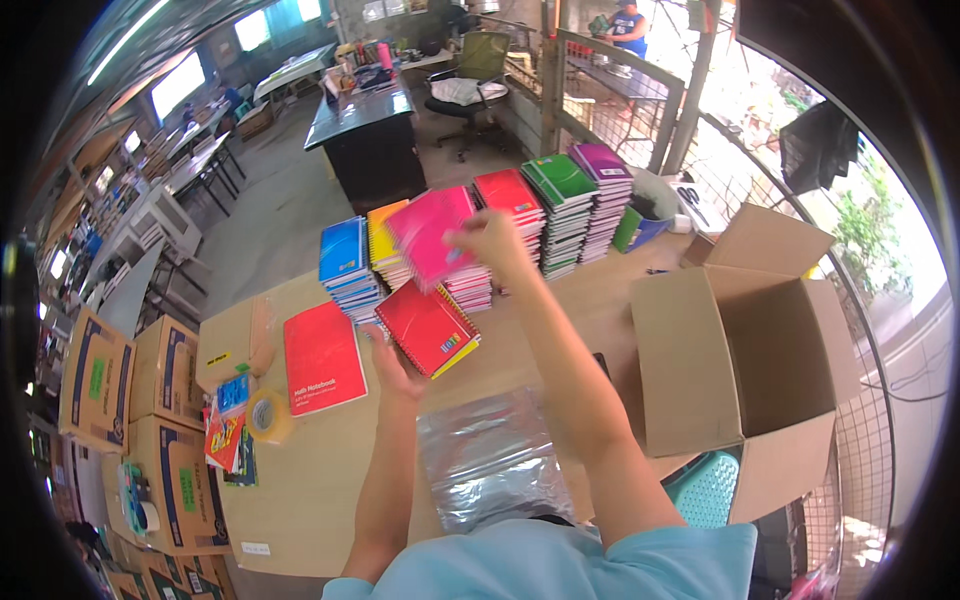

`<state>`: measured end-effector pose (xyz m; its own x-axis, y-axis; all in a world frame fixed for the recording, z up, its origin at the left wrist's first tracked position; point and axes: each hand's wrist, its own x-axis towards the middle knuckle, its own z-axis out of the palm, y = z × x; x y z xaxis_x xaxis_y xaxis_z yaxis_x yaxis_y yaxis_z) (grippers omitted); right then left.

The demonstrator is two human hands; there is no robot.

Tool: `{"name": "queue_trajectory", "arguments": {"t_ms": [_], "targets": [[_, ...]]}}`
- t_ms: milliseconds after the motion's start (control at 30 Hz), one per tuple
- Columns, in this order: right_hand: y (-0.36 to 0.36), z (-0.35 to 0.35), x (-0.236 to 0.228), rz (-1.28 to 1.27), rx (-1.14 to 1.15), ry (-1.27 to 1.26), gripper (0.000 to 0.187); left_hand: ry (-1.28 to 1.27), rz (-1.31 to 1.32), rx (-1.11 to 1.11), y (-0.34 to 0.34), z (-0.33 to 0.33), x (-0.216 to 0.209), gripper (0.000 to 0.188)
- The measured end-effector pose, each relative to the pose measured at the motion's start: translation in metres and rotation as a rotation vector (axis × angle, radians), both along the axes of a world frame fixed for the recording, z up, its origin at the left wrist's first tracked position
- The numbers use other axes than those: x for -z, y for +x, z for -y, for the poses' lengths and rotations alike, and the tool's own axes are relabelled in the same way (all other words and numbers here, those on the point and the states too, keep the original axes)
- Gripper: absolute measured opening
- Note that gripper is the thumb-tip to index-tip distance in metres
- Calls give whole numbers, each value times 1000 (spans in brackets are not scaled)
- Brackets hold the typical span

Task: The person gathers small notebooks of various colors from a stack, places them in a clear plastic sleeve, folds the plastic, secures it with tape using a dispenser, and places the wrapped bundles into a cardboard box.

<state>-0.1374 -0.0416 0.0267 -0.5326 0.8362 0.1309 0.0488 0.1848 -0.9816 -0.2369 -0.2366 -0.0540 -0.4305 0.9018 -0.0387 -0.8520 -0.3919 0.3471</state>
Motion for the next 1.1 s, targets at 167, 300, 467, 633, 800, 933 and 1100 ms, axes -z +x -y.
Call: {"name": "queue_trajectory", "arguments": {"t_ms": [167,300,467,633,800,933,1100], "targets": [[41,-13,11,353,323,673,33,-157,-153,-45,-2,-16,-1,48],[74,-110,29,634,879,1128,39,-228,-246,93,-3,-23,2,45],[114,-156,26,617,395,811,37,-228,-312,87,-4,-40,19,44],[87,-47,-6,-47,641,854,35,-298,-183,112,-4,-39,14,45],[74,91,29,163,137,1213,35,-26,-54,134,20,-35,-16,45],[79,40,16,262,280,930,29,-237,-234,17,7,-25,14,43],[143,-206,-3,440,1077,291,52,-325,-259,159,18,-32,26,47]]}}
